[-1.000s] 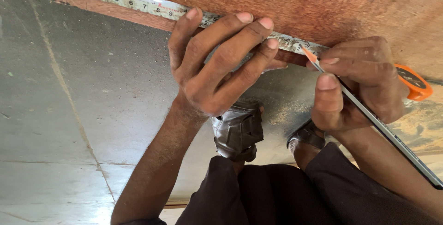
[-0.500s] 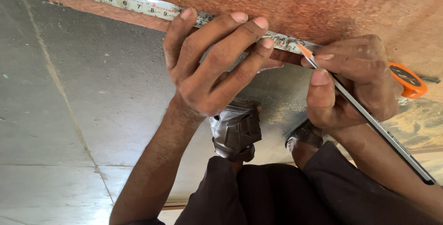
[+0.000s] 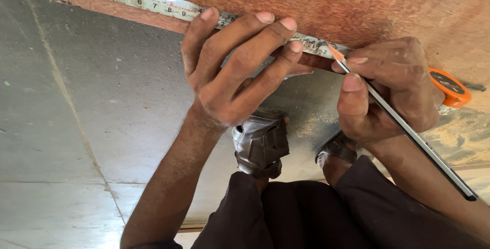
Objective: The person sits on the floor and uses a tape measure and pencil to mark measurements on a large wooden board. They repeatedly extend the tape measure, align it with the wood, and make pencil marks at specific intervals.
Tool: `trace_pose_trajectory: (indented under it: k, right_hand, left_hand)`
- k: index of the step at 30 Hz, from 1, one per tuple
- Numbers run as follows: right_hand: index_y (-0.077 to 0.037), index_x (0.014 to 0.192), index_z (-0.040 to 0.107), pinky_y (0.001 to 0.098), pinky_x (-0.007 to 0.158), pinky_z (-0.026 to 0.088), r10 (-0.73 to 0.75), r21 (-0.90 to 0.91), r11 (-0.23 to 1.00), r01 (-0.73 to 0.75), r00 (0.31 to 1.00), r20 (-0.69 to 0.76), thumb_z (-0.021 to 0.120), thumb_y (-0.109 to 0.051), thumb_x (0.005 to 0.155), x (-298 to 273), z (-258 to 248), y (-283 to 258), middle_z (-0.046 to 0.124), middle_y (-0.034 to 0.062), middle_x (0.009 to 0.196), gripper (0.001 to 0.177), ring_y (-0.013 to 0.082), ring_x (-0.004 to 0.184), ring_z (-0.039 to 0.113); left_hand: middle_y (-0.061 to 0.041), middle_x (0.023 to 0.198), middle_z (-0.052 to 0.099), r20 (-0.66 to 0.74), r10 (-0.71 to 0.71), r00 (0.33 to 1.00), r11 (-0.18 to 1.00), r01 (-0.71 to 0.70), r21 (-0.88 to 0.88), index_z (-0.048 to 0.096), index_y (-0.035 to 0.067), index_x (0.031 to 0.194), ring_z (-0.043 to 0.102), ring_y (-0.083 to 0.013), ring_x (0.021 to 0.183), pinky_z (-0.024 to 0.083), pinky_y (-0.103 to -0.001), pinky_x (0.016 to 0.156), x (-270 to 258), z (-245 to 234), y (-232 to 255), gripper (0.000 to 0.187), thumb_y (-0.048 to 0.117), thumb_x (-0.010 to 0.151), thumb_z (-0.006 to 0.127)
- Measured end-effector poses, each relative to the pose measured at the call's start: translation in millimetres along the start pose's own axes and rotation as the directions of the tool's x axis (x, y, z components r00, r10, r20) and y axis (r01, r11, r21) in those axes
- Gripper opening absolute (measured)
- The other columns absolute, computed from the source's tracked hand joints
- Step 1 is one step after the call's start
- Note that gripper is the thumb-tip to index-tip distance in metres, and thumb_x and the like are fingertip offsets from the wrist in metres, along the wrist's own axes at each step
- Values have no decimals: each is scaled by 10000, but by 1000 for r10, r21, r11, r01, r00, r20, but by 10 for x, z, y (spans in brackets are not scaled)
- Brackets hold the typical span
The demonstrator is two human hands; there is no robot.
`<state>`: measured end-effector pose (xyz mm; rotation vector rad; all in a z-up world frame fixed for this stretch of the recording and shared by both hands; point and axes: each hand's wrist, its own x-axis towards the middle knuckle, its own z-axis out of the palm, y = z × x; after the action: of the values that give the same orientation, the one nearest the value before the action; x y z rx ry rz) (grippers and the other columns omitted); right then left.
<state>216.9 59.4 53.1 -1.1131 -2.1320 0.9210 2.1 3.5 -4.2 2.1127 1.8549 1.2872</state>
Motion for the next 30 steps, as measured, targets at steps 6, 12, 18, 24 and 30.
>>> trace_pose_trajectory:
  k: [6,12,18,24,30]
  right_hand:
    - [9,1162,617,272,672,538,36,-24,999,-36,999,19,659,-97,1102,-24,-20,-32,725,179,991,129,200,801,681]
    - [14,1149,607,274,664,525,18,-35,999,-16,999,42,653,-70,1088,-3,-30,-24,725,175,989,113,201,782,674]
    - [21,1116,604,304,682,529,-12,-42,999,13,999,32,653,-34,1065,15,-17,-29,723,171,961,90,222,776,680]
    - [16,1091,616,267,622,514,-12,-46,999,12,1000,1,657,-52,1049,31,4,-2,723,146,884,89,194,713,674]
    - [16,1123,604,269,634,516,9,42,999,-9,1000,-21,648,-59,1098,-7,24,33,734,134,911,91,189,719,678]
  left_hand:
    - [80,1175,717,-2,9,1000,1000,-9,4,799,250,1024,611,-125,1183,277,-412,1238,3,-8,-7,138,327,948,884]
    - [69,1189,718,10,18,1000,1000,-18,0,805,245,1035,611,-131,1189,275,-419,1237,13,-23,-20,164,358,948,885]
    - [57,1184,720,14,11,1000,1000,-11,-10,812,233,1037,613,-139,1188,275,-419,1233,9,-40,-12,164,360,953,876]
    - [62,1175,721,7,0,1000,1000,0,-18,810,241,1019,616,-134,1181,272,-412,1236,20,-34,-1,159,364,940,872]
    - [55,1191,720,23,0,1000,1000,0,-20,813,240,1041,613,-142,1195,265,-419,1239,3,-45,-4,169,372,952,868]
